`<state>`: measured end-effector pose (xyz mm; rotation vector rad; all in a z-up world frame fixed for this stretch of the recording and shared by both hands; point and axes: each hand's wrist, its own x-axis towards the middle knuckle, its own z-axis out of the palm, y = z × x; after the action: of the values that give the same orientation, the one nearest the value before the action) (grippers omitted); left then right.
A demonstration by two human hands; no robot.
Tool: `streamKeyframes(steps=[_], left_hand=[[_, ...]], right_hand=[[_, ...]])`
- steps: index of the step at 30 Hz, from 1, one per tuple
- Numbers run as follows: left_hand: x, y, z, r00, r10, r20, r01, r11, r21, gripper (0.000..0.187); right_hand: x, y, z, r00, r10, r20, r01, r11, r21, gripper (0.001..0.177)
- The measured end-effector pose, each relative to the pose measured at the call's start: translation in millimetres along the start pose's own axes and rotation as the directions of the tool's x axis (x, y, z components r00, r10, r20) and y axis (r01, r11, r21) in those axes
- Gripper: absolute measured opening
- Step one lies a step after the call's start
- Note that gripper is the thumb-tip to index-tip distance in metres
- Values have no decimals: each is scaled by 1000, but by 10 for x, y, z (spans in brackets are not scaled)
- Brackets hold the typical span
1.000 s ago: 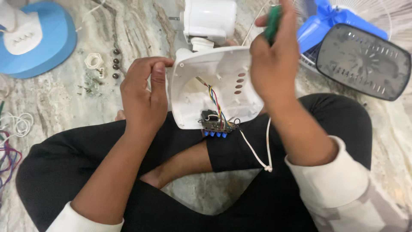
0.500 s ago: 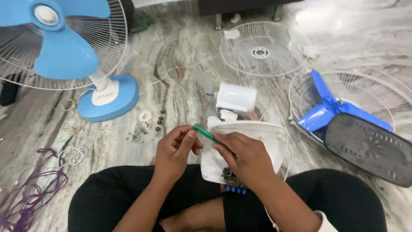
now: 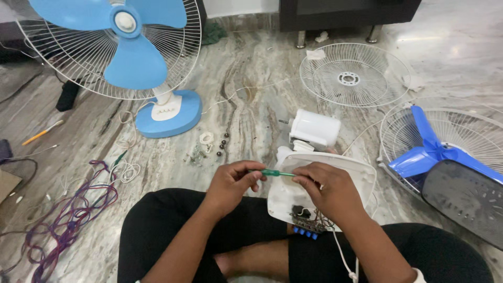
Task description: The person sits on the floor and uses a screwdriver to adjust wires and components inside a white plastic fan base. They repeatedly open and close the base, manipulate the internal switch and wiring, and test the fit of the casing.
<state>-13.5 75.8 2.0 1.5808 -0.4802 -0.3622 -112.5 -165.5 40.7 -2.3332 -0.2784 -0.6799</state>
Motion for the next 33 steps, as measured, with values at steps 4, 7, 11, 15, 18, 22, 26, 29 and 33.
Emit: streamKeyframes(steps=[4, 7, 11, 15, 18, 22, 26, 29, 33], left_hand=[[35, 52, -178, 989, 40, -141, -39, 999, 13, 24], [31, 171, -390, 964, 54, -261, -8, 985, 174, 25], [145, 285, -760, 924, 169, -343, -4, 902, 432, 34], [558, 335, -1273, 932, 212, -293, 30, 763, 646, 28], [954, 214, -1566, 961, 245, -130, -30, 559, 829, 25], [1365, -144, -1716, 979, 59, -195, 119, 613, 781, 23], [1598, -426, -1875, 972, -52, -229, 189, 750, 634, 24], [1644, -555, -1970, 976, -108, -187, 188, 849, 493, 23], [1652, -837, -1849, 929, -333, -162, 367, 885, 285, 23]], right_hand=[[10, 94, -138, 992, 77, -99, -80, 996, -25, 12], [16, 176, -224, 907, 392, -153, -374, 918, 133, 14], [20, 383, -336, 850, 438, -295, -381, 895, 230, 16], [4, 597, -319, 743, 573, -346, -459, 813, 359, 27], [-56, 810, -191, 705, 622, -342, -473, 771, 427, 36], [-184, 1202, 20, 694, 641, -328, -538, 765, 354, 40], [-69, 1668, 260, 636, 725, -265, -567, 672, 477, 38], [-48, 1700, 365, 629, 735, -252, -597, 665, 449, 37], [31, 1441, 263, 615, 744, -259, -633, 663, 401, 35]])
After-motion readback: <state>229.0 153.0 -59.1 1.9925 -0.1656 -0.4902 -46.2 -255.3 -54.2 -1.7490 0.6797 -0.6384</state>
